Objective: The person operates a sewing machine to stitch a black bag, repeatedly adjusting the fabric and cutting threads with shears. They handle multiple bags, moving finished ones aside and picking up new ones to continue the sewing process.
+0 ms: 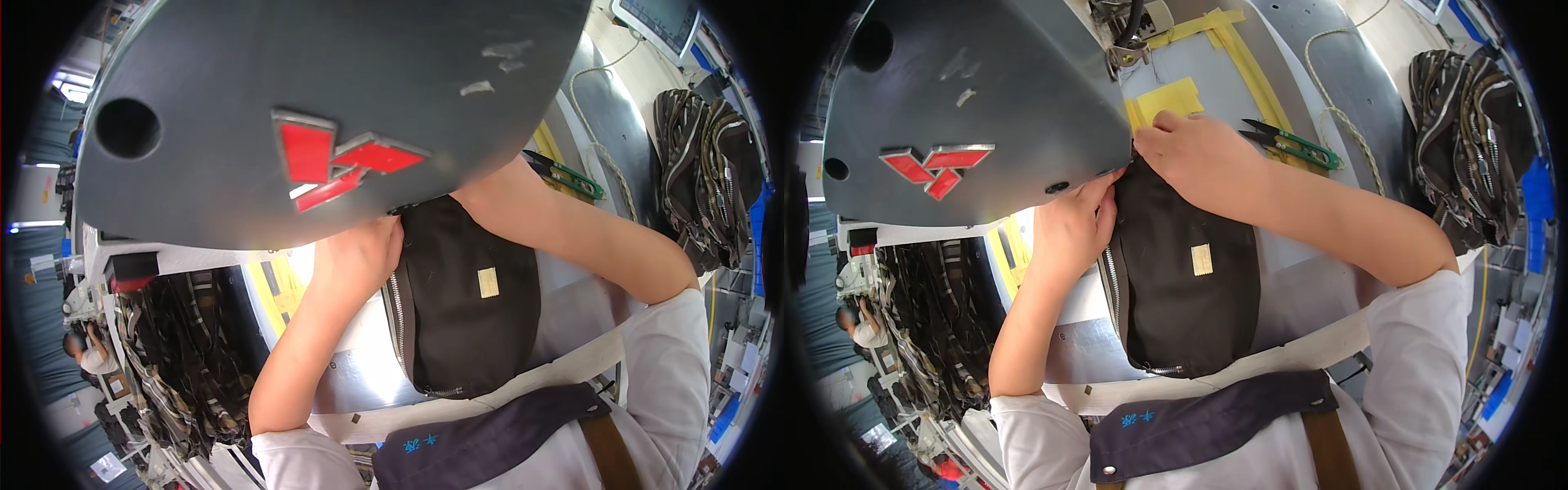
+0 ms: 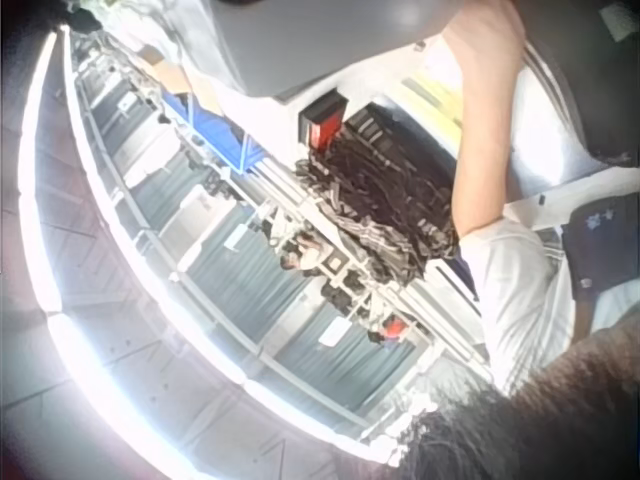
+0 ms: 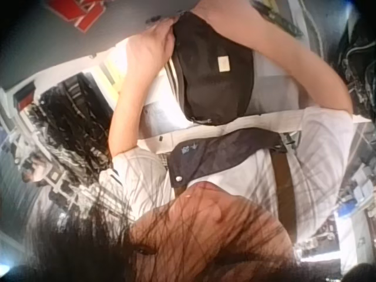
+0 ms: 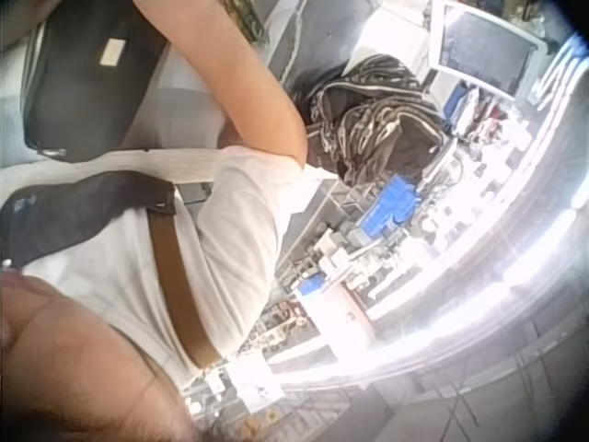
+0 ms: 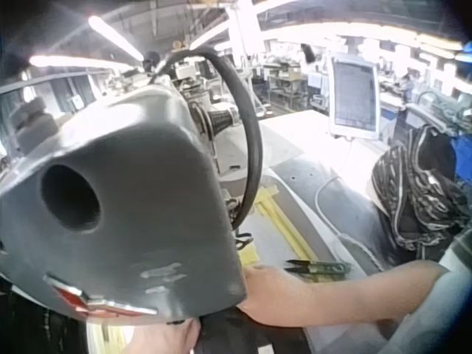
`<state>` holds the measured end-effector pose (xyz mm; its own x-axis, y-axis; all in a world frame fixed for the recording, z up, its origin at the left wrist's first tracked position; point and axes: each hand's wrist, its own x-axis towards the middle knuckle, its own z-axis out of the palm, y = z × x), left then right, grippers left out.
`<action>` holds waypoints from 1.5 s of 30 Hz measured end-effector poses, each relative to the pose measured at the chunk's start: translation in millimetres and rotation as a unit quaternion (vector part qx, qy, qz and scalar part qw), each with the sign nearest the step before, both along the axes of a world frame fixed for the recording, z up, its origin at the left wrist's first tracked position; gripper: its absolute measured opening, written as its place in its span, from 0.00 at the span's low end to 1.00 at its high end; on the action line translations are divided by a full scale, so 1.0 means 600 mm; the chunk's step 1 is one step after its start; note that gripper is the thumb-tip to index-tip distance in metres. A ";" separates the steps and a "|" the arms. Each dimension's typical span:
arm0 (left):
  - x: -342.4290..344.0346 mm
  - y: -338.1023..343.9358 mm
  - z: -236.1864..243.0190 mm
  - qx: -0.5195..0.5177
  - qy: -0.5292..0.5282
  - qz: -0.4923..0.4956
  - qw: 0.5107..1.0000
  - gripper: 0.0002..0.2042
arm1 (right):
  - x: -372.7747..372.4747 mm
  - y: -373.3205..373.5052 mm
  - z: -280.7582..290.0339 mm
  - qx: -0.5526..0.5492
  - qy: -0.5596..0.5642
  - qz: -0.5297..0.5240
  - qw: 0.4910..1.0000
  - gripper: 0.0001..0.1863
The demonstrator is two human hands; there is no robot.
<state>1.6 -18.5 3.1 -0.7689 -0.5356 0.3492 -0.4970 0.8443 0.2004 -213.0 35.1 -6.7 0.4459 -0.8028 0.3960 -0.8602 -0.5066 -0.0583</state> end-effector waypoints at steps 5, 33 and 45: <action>0.000 0.000 -0.003 0.002 0.020 -0.006 1.000 0.12 | 0.001 0.000 -0.004 -0.022 -0.027 0.010 0.999 0.13; 0.008 0.027 0.002 0.010 0.028 -0.021 0.999 0.16 | 0.015 0.034 0.001 -0.036 0.021 -0.013 0.999 0.18; 0.008 0.029 0.003 -0.005 0.021 -0.027 0.999 0.17 | 0.014 0.030 0.002 -0.035 0.030 0.002 0.999 0.17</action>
<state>6.3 -1.4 5.0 -0.7805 -0.4906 0.3876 -0.4428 0.8714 0.2113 -204.4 53.4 -5.4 0.4739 -0.7718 0.4241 -0.8589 -0.5114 0.0291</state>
